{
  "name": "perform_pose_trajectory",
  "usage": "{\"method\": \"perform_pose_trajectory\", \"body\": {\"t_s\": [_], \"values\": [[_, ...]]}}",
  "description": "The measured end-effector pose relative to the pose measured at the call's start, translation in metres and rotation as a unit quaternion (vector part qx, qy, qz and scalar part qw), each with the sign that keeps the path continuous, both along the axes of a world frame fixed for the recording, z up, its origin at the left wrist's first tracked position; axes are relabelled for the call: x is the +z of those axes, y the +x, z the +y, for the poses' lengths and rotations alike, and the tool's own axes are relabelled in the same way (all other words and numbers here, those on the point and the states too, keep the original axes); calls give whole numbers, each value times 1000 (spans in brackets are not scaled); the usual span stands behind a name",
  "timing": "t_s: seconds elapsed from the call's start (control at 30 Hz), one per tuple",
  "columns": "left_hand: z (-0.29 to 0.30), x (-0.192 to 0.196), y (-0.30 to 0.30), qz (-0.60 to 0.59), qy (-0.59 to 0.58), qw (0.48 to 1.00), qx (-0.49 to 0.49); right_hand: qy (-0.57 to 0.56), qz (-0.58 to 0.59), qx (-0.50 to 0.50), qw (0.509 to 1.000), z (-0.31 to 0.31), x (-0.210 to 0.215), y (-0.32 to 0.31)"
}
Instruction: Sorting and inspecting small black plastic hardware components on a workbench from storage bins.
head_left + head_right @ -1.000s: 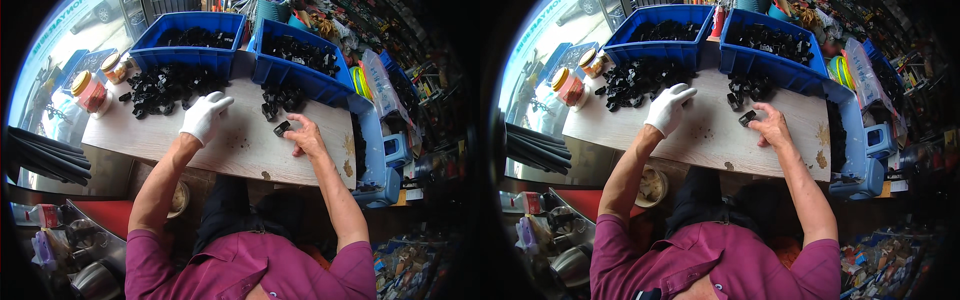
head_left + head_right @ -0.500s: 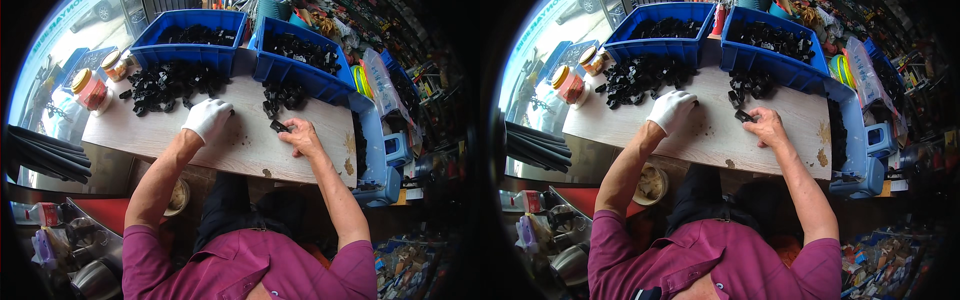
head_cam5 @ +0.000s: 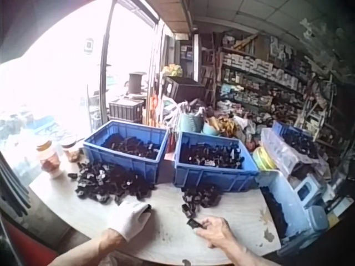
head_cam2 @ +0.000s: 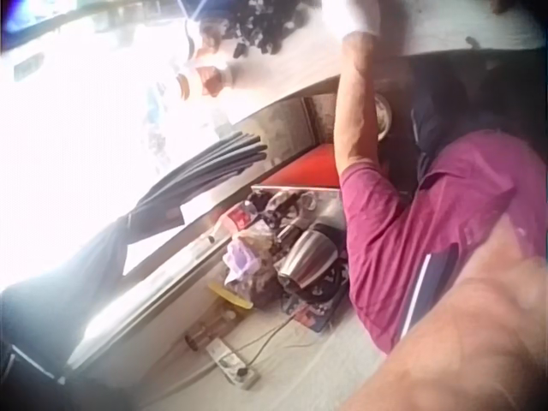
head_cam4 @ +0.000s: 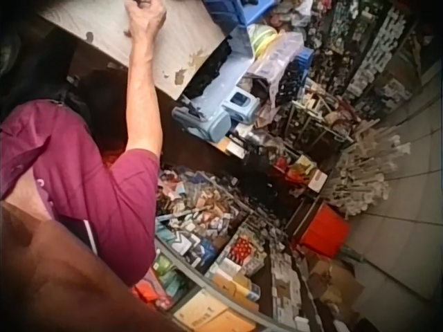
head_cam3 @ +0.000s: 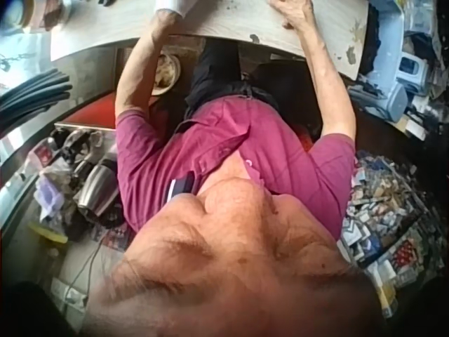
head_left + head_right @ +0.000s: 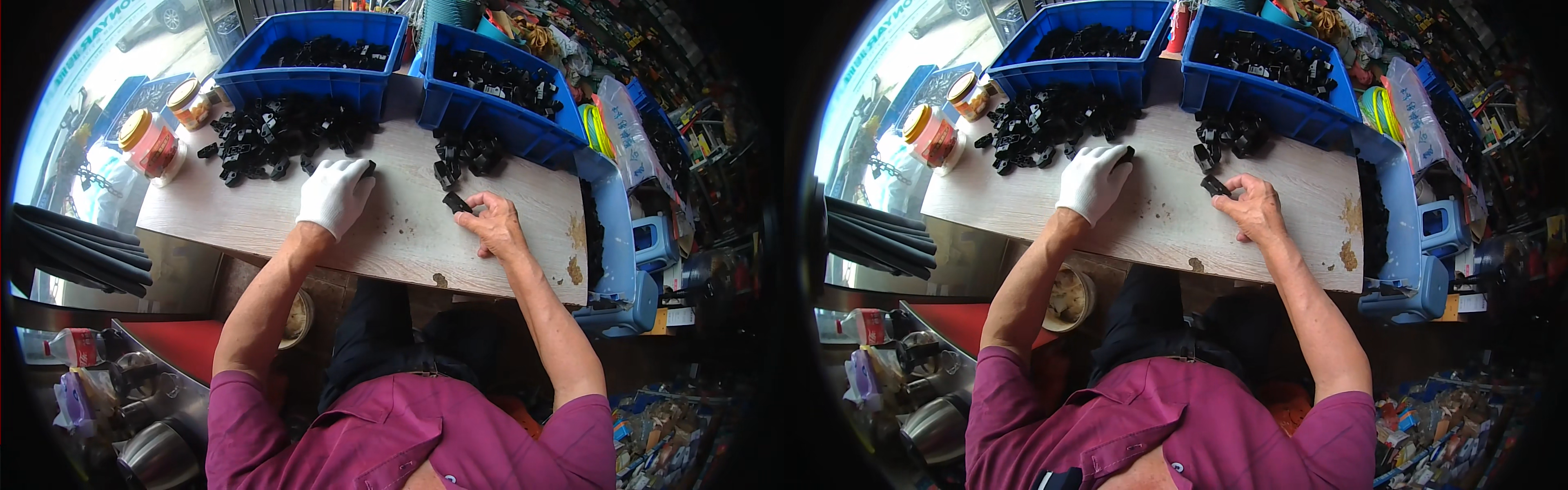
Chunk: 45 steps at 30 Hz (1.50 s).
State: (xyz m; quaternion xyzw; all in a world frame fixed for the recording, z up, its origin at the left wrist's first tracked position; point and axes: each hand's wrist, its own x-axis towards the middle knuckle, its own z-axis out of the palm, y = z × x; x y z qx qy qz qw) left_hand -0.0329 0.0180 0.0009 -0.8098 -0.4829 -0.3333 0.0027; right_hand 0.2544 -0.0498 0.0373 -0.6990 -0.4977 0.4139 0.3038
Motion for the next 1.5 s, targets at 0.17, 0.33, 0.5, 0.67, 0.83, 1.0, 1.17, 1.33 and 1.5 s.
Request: {"method": "perform_pose_trajectory", "body": {"t_s": [0.17, 0.33, 0.5, 0.67, 0.83, 1.0, 1.17, 1.33, 1.5], "values": [[-14, -2, 14, -1, -6, 999, -38, -13, 0, 10, 1000, -3, 8, -7], [-25, 2, 51, -140, -54, 977, -150, -20, 3, 33, 999, -4, 6, -10], [-20, 3, 84, -65, -50, 965, -249, -5, 21, 36, 999, -4, 4, -11], [-12, 6, 90, 12, -62, 951, -302, -8, 25, 31, 999, -5, 7, -11], [-17, 0, 86, 14, 14, 955, -297, 1, 22, 49, 999, -4, 2, -4], [-30, -3, 83, 15, 27, 964, -263, 8, 22, 50, 998, -6, 1, -6], [-38, 5, 76, -15, 44, 978, -201, 16, 15, 43, 999, -8, -2, -5], [-22, 20, -8, -42, 136, 986, 88, 22, 115, -16, 993, -13, -7, 8], [-1, 0, -48, 77, 59, 971, 217, 16, 156, -57, 986, -14, -2, 28]]}}
